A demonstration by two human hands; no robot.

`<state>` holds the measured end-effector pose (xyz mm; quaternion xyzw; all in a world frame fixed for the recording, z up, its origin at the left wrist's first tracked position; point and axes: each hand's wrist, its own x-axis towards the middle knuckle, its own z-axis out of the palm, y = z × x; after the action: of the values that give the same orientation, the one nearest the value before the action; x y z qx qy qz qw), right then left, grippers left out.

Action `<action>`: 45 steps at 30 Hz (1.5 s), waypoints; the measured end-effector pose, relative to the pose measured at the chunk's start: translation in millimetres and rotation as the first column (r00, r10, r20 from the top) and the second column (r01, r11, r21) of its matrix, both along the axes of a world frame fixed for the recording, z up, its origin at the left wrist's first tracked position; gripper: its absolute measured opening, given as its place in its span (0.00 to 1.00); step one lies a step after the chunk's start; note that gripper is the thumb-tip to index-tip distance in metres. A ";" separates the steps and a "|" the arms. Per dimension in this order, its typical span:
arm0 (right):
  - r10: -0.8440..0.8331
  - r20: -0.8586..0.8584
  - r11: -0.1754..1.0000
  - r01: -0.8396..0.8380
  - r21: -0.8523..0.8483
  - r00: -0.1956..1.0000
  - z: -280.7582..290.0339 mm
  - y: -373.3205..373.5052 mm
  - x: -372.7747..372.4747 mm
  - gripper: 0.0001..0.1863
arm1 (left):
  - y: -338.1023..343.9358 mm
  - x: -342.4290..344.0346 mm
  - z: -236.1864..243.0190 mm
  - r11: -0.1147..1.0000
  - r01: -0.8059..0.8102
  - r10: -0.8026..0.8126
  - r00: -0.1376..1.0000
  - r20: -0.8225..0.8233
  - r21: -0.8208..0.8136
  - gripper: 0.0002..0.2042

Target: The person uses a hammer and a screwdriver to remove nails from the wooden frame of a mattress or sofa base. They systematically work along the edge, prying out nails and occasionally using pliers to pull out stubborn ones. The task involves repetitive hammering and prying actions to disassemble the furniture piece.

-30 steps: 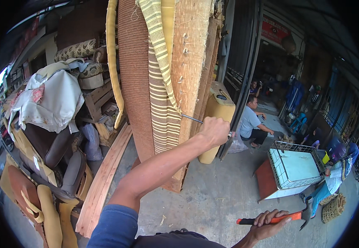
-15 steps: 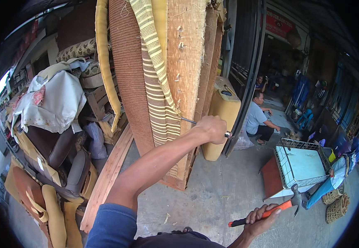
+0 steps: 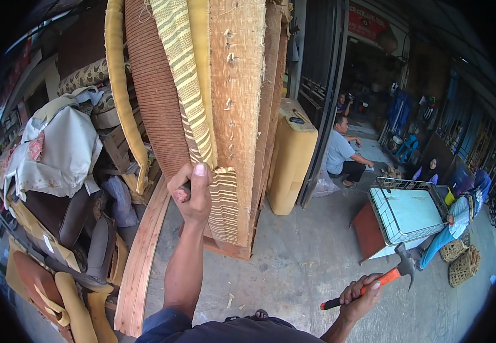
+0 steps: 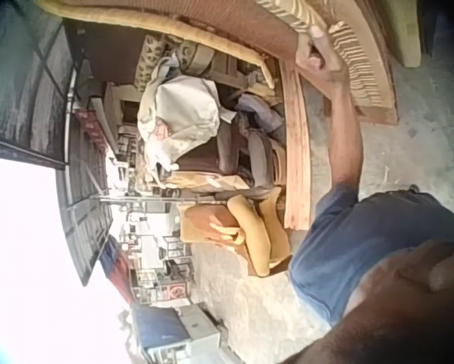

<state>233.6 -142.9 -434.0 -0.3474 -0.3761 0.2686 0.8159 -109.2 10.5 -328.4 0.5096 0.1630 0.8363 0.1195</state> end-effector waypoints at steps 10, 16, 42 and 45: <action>-0.020 -0.053 0.990 0.013 -0.143 0.998 -9.6 -4.5 -4.7 0.24 | -27.9 43.8 50.4 0.963 -0.239 0.270 0.864 -0.424 0.125 0.22; 0.079 -0.146 0.988 -0.097 -0.123 0.986 2.2 8.4 -20.1 0.23 | -8.7 80.1 12.9 0.922 -0.054 0.325 0.645 -0.691 0.384 0.18; 0.118 -0.037 0.991 -0.120 -0.063 0.992 11.2 15.3 -53.0 0.28 | 11.2 68.0 0.6 0.920 -0.095 0.316 0.754 -0.575 0.381 0.19; 0.143 0.258 0.965 -0.193 0.179 0.955 16.7 11.0 -78.8 0.28 | 14.1 68.3 3.2 0.911 -0.060 0.298 0.779 -0.551 0.409 0.20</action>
<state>154.8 -131.9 -417.3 -0.2597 -0.5268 0.2529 0.7688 -40.9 24.6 -325.1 0.7434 0.0810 0.6534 -0.1180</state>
